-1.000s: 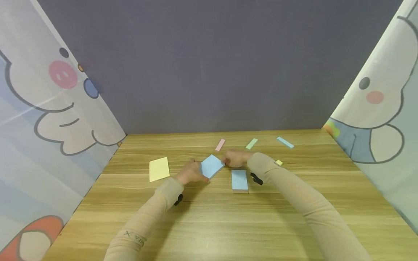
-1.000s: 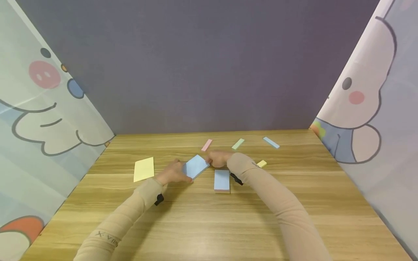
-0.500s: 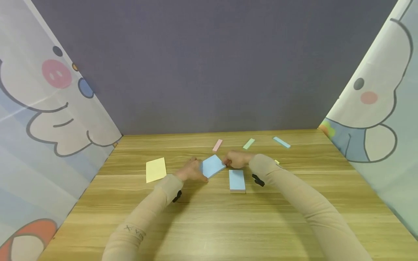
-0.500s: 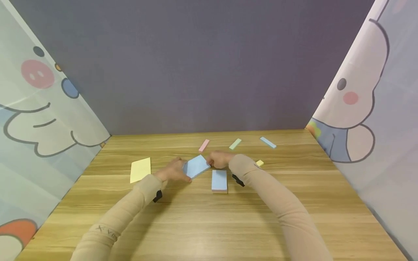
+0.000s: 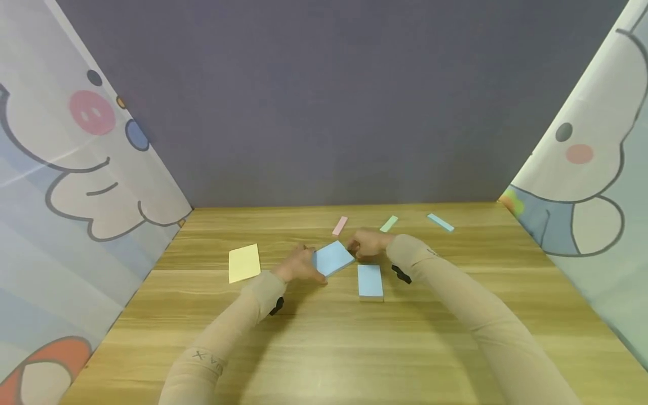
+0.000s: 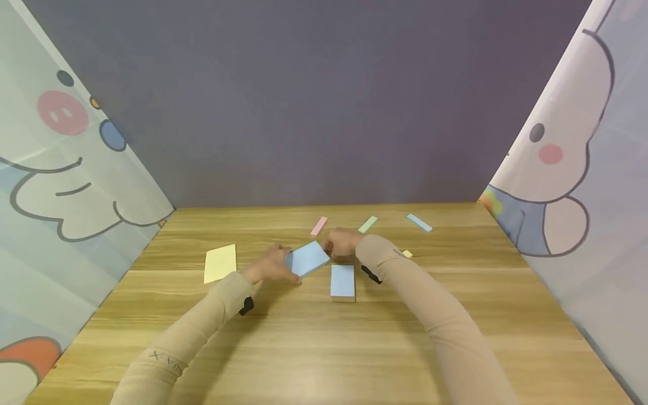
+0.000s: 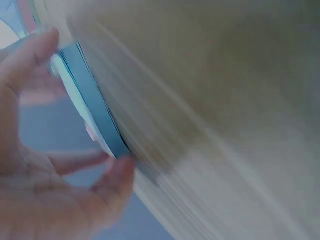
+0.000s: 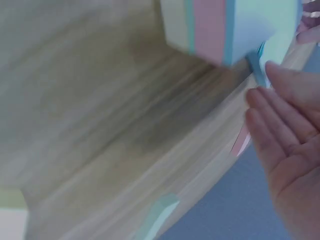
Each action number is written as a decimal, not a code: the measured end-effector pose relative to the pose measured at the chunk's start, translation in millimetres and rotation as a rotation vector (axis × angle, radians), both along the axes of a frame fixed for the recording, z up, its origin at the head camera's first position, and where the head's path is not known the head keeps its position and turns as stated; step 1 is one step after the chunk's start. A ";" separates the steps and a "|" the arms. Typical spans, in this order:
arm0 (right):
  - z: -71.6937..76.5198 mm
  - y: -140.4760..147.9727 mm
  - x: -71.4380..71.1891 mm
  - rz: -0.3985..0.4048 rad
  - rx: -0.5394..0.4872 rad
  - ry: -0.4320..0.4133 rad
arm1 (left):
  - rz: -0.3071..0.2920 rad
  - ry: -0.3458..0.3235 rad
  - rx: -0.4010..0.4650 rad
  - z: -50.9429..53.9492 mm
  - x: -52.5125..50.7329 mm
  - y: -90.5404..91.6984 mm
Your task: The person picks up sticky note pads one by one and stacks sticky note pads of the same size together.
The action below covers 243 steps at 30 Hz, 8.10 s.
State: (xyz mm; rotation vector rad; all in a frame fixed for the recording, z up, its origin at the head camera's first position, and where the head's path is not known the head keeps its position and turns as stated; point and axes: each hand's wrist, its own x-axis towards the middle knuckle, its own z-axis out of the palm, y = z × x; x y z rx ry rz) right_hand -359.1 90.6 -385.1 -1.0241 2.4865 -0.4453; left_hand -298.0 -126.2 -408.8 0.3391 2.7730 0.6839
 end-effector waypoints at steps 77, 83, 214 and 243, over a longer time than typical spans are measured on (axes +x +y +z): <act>-15.6 0.5 0.8 -0.102 0.112 0.116 | -0.191 -0.005 -0.068 -0.1 -39.6 3.0; -16.3 1.3 0.6 -0.079 0.116 0.130 | -0.187 -0.008 -0.067 0.0 -42.3 2.9; -17.1 2.1 -1.6 -0.168 0.128 0.099 | -0.184 -0.027 -0.003 -2.5 -46.9 -3.3; -21.5 6.7 -5.8 -0.155 0.129 0.073 | 0.293 -0.290 -0.324 53.0 4.3 -121.8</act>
